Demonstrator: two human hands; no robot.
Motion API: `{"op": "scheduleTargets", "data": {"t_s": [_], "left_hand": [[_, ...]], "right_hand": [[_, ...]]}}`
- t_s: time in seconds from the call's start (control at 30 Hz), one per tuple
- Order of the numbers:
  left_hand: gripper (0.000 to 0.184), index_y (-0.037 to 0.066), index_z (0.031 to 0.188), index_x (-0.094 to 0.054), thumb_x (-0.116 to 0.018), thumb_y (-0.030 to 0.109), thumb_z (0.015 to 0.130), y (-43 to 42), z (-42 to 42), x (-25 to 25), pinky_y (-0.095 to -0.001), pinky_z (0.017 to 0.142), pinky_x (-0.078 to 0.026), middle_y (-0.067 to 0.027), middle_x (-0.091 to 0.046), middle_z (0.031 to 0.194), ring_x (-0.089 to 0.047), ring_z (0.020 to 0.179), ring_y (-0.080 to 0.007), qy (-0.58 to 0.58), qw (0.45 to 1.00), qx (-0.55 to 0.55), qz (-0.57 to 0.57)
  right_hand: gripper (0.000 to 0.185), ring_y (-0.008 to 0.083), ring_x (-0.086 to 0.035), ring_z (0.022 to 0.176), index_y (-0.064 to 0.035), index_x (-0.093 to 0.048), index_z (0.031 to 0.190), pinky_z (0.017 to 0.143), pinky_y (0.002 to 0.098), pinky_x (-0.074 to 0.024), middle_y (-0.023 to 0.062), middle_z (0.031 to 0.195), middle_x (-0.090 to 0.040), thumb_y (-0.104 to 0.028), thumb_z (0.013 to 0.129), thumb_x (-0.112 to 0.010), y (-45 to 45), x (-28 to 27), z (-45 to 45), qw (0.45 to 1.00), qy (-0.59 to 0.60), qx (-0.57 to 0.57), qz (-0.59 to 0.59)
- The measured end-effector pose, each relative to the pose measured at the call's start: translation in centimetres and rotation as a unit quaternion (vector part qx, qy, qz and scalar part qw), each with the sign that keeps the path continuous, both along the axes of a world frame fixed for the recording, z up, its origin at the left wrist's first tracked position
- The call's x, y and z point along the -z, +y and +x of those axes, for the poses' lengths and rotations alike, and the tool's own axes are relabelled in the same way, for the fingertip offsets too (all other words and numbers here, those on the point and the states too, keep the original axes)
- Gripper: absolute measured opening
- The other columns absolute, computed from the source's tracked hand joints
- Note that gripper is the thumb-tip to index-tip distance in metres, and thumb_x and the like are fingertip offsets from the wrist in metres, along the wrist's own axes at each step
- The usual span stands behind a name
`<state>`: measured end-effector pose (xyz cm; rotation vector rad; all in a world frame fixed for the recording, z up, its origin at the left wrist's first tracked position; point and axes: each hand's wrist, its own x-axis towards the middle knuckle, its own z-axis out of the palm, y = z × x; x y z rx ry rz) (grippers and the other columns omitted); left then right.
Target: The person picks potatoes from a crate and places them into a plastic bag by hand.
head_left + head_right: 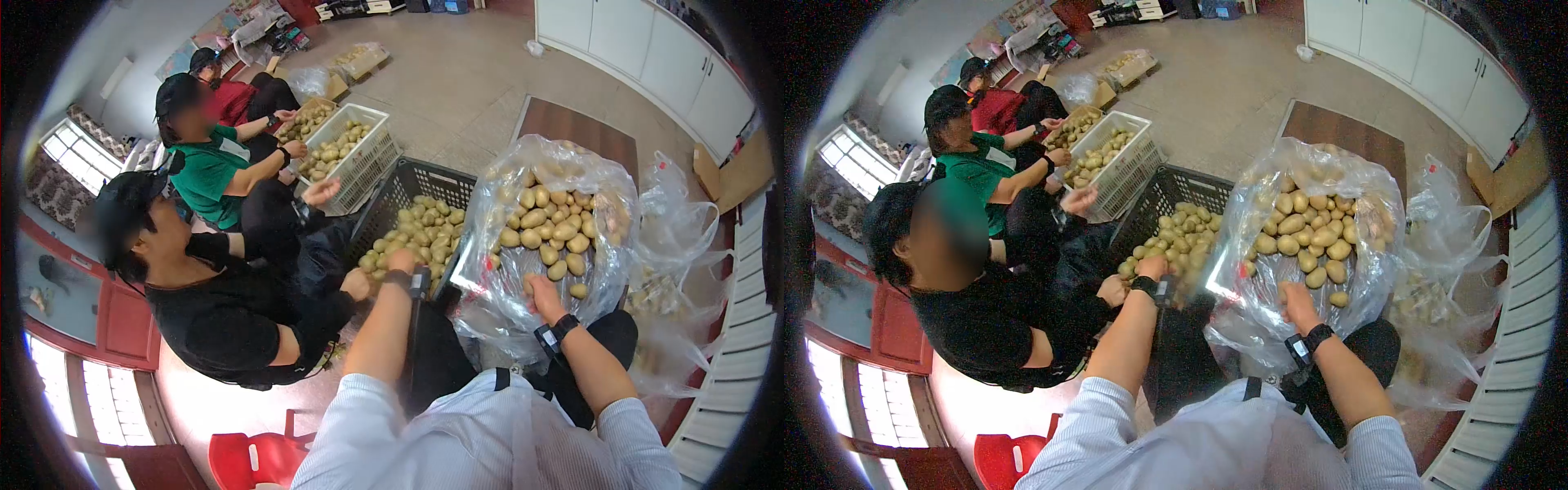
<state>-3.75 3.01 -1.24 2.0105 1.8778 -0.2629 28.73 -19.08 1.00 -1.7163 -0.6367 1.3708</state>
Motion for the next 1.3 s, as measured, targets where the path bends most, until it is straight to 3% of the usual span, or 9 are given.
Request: {"op": "scheduleTargets", "data": {"t_s": [0.13, 0.2, 0.33, 0.4, 0.6, 0.8, 0.9, 1.03, 1.3], "left_hand": [[0.035, 0.011, 0.087, -0.066, -0.063, 0.046, 0.082, 0.1, 0.7, 3.7, -0.0427, 0.066, -0.050, -0.0102, -0.068, 0.086, -0.064, 0.076, -0.0320, -0.420, 0.907, 0.032, -0.014], [0.037, 0.011, 0.086, -0.065, -0.064, 0.047, 0.081, 0.2, 1.7, 4.4, -0.0430, 0.066, -0.050, -0.0099, -0.067, 0.086, -0.063, 0.075, -0.0327, -0.516, 0.856, 0.041, -0.015], [0.023, 0.007, 0.098, -0.063, -0.068, 0.022, 0.082, -2.3, 4.3, -2.8, -0.0333, 0.071, -0.053, -0.0077, -0.067, 0.096, -0.068, 0.086, -0.0213, -0.536, 0.811, -0.074, -0.223], [0.027, 0.006, 0.107, -0.061, -0.068, 0.014, 0.082, -2.8, 5.4, -4.2, -0.0330, 0.073, -0.055, -0.0067, -0.064, 0.102, -0.068, 0.091, -0.0219, -0.565, 0.709, -0.167, -0.388], [0.058, 0.010, 0.131, -0.047, -0.050, 0.053, 0.093, -4.6, 7.0, -6.3, -0.0393, 0.065, -0.057, -0.0139, -0.057, 0.118, -0.067, 0.083, -0.0297, -0.541, 0.721, -0.061, -0.429], [0.038, 0.005, 0.113, -0.057, -0.057, 0.038, 0.095, -5.4, 7.1, -8.2, -0.0266, 0.053, -0.053, -0.0057, -0.064, 0.095, -0.065, 0.067, -0.0156, -0.548, 0.728, -0.048, -0.410], [0.036, 0.006, 0.110, -0.056, -0.057, 0.039, 0.094, -4.9, 6.7, -6.7, -0.0277, 0.050, -0.053, -0.0049, -0.063, 0.090, -0.065, 0.065, -0.0154, -0.576, 0.723, -0.042, -0.379], [0.033, 0.006, 0.104, -0.056, -0.055, 0.038, 0.095, -4.2, 6.0, -5.7, -0.0288, 0.048, -0.054, -0.0071, -0.063, 0.085, -0.065, 0.063, -0.0176, -0.606, 0.723, -0.107, -0.314], [0.032, 0.009, 0.119, -0.056, -0.052, 0.031, 0.096, -2.8, 4.0, -3.4, -0.0347, 0.053, -0.054, -0.0073, -0.062, 0.088, -0.063, 0.072, -0.0221, -0.643, 0.669, -0.309, -0.208]], "right_hand": [[0.041, 0.0135, -0.049, 0.049, -0.0049, -0.054, 0.096, 0.042, 0.0281, -0.0421, 0.0060, 0.075, -0.055, -0.045, 0.095, -0.043, 0.7, -1.6, -1.5, 0.998, 0.042, -0.037, 0.017], [0.044, 0.0113, -0.045, 0.046, -0.0073, -0.054, 0.092, 0.041, 0.0268, -0.0392, 0.0028, 0.068, -0.051, -0.049, 0.097, -0.041, 1.4, -1.9, -2.4, 0.994, 0.081, -0.076, 0.010], [0.043, 0.0094, -0.042, 0.045, -0.0089, -0.053, 0.087, 0.040, 0.0255, -0.0352, -0.0003, 0.063, -0.047, -0.049, 0.098, -0.041, 2.8, -5.2, -5.2, 0.991, 0.098, -0.088, 0.038], [0.041, 0.0086, -0.041, 0.045, -0.0095, -0.051, 0.083, 0.040, 0.0250, -0.0324, -0.0015, 0.062, -0.045, -0.046, 0.099, -0.042, 3.7, -6.7, -6.5, 0.989, 0.108, -0.089, 0.040], [0.038, 0.0084, -0.043, 0.048, -0.0073, -0.056, 0.095, 0.042, 0.0236, -0.0343, -0.0013, 0.065, -0.048, -0.041, 0.101, -0.041, 5.3, -7.2, -8.3, 0.982, 0.089, -0.128, 0.105], [0.026, 0.0073, -0.052, 0.057, -0.0068, -0.058, 0.111, 0.049, 0.0214, -0.0401, -0.0018, 0.073, -0.056, -0.026, 0.100, -0.046, 5.2, -6.0, -8.0, 0.977, 0.073, -0.154, 0.128], [0.028, 0.0095, -0.056, 0.061, -0.0040, -0.058, 0.116, 0.053, 0.0228, -0.0441, -0.0002, 0.080, -0.060, -0.022, 0.096, -0.051, 5.3, -3.9, -6.7, 0.975, -0.017, -0.154, 0.160], [0.034, 0.0353, -0.059, 0.097, 0.0004, -0.058, 0.113, 0.087, 0.0416, -0.0460, 0.0204, 0.104, -0.063, -0.017, 0.084, -0.062, 5.0, -2.2, -2.7, 0.911, -0.332, -0.162, 0.181], [0.055, 0.0393, -0.048, 0.117, -0.0027, -0.049, 0.128, 0.100, 0.0463, -0.0385, 0.0194, 0.129, -0.050, -0.013, 0.077, -0.066, 2.8, -1.1, 2.8, 0.787, -0.589, -0.158, 0.092]]}}
